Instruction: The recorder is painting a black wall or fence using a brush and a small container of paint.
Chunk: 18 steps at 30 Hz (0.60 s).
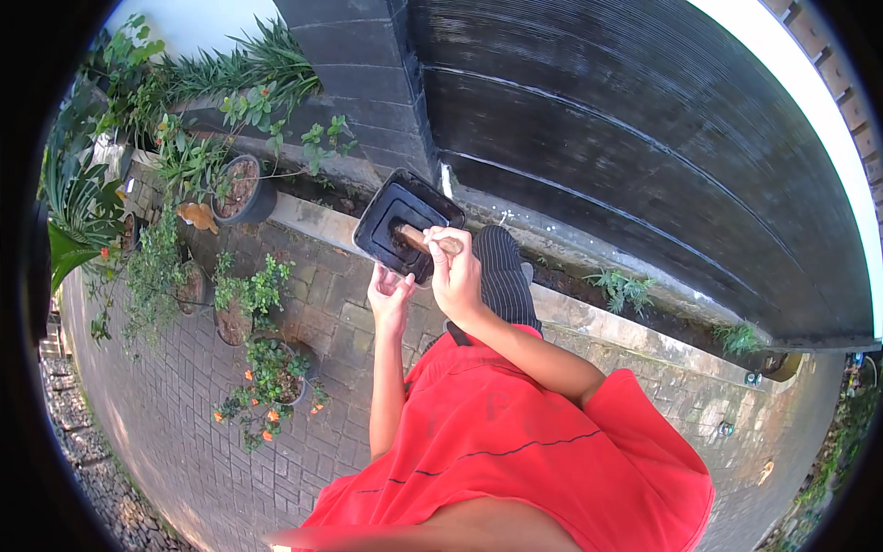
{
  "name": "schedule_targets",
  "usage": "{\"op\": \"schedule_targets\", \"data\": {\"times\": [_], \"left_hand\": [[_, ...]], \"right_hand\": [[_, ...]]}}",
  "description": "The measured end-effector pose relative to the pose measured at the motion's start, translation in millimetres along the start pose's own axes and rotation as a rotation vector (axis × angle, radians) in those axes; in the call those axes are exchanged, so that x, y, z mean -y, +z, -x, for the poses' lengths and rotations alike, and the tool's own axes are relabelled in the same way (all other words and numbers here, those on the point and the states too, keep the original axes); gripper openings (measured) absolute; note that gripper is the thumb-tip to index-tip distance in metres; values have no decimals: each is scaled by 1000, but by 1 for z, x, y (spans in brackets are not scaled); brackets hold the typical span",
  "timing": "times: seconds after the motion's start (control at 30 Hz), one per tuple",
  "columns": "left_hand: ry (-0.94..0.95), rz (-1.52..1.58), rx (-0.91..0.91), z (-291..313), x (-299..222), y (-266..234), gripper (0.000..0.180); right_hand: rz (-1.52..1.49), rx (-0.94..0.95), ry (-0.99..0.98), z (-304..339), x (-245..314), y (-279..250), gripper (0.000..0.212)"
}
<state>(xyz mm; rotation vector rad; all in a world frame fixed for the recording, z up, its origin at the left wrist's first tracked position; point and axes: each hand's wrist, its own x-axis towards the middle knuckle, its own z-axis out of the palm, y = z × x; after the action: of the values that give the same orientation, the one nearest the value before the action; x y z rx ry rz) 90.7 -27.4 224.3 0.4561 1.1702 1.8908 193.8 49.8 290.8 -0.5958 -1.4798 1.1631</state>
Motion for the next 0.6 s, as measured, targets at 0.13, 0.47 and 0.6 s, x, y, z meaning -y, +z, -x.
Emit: {"op": "schedule_targets", "data": {"times": [0.13, 0.47, 0.6], "left_hand": [[-21, 4, -116, -3, 3, -11, 78], [169, -126, -124, 2, -12, -30, 78], [111, -137, -17, -1, -6, -28, 83]], "right_hand": [[-157, -12, 116, 4, -10, 5, 13], [331, 393, 641, -32, -4, -50, 17], [712, 787, 640, -24, -13, -58, 34]]}}
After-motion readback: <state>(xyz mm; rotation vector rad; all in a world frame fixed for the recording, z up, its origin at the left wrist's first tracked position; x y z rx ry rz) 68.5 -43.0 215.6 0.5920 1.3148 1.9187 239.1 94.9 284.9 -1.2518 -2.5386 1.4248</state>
